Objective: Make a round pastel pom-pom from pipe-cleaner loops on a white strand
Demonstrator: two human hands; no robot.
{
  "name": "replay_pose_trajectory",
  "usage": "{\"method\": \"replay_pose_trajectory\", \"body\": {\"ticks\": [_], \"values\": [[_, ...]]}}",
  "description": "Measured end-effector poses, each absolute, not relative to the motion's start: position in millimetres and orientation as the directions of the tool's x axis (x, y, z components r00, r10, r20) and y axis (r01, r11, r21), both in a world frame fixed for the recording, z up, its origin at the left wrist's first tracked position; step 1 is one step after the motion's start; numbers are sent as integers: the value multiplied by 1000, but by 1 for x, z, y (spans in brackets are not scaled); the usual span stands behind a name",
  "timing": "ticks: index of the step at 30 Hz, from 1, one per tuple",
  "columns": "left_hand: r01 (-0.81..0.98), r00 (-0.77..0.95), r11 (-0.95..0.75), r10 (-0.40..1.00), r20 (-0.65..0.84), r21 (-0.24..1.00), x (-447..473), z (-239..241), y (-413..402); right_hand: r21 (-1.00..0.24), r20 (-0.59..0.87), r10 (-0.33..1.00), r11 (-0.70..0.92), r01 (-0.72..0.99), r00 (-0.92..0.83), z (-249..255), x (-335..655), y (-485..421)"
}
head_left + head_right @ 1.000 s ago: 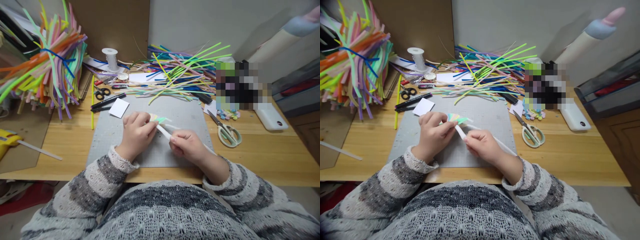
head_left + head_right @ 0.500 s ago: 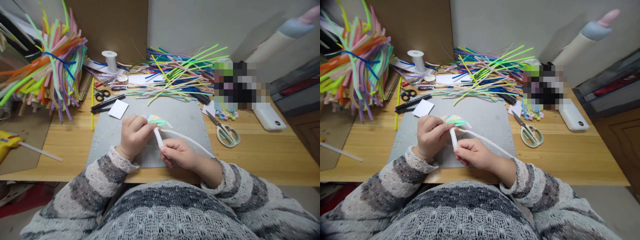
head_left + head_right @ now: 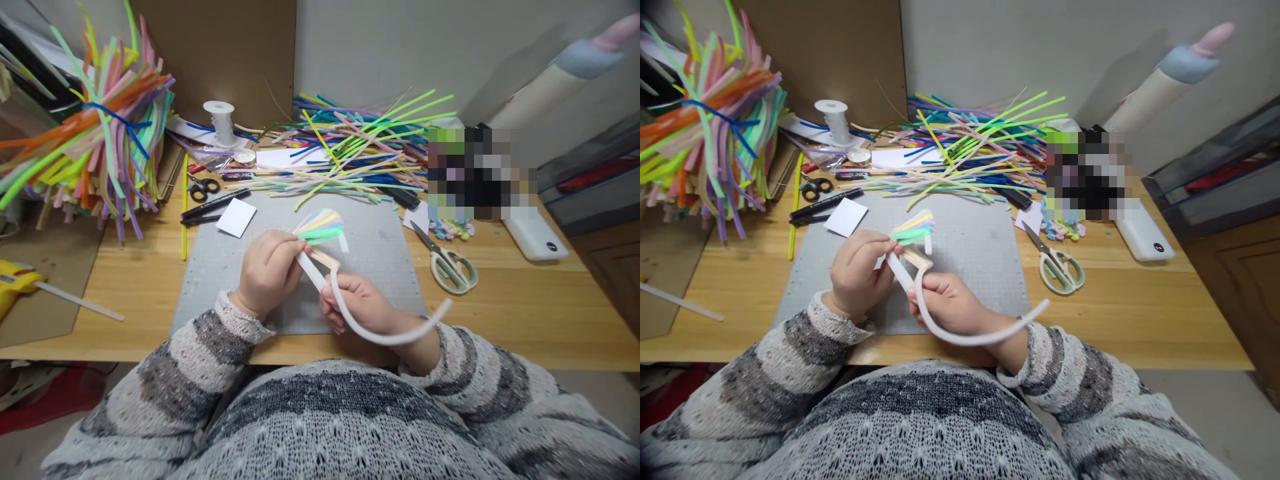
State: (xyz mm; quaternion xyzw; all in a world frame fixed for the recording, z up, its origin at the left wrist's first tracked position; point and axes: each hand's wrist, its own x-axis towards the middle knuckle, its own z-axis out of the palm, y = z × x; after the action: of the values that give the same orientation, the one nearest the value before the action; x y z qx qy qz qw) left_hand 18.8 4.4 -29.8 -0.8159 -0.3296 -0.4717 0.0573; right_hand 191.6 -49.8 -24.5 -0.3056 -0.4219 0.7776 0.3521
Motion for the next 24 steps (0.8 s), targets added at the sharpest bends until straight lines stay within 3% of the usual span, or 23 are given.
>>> {"method": "replay_pose_trajectory", "body": {"ticks": [9,13,16,18,20,22,24], "values": [[635,460,-767,467,755,88,24,-28,15,-897,-128,850,-320,-306,-511,-19,191,-53],[622,466,-773,494,734,126,25,-31,15,-918,-114,852,-287,-274,-512,-19,194,-56],[595,445,-780,519,730,192,24,-32,13,-977,-88,861,-173,-127,-501,-18,194,-56],[571,348,-758,571,743,315,22,-32,15,-996,-40,856,-75,-46,-516,-19,192,-55],[517,144,-658,697,702,547,18,-33,21,-998,0,811,-37,-51,-586,-24,189,-52],[351,-59,-477,848,527,806,13,-36,31,-999,36,774,4,-52,-632,-30,187,-49],[45,-139,-280,949,283,959,10,-39,41,-996,61,796,88,16,-602,-36,186,-44]]}}
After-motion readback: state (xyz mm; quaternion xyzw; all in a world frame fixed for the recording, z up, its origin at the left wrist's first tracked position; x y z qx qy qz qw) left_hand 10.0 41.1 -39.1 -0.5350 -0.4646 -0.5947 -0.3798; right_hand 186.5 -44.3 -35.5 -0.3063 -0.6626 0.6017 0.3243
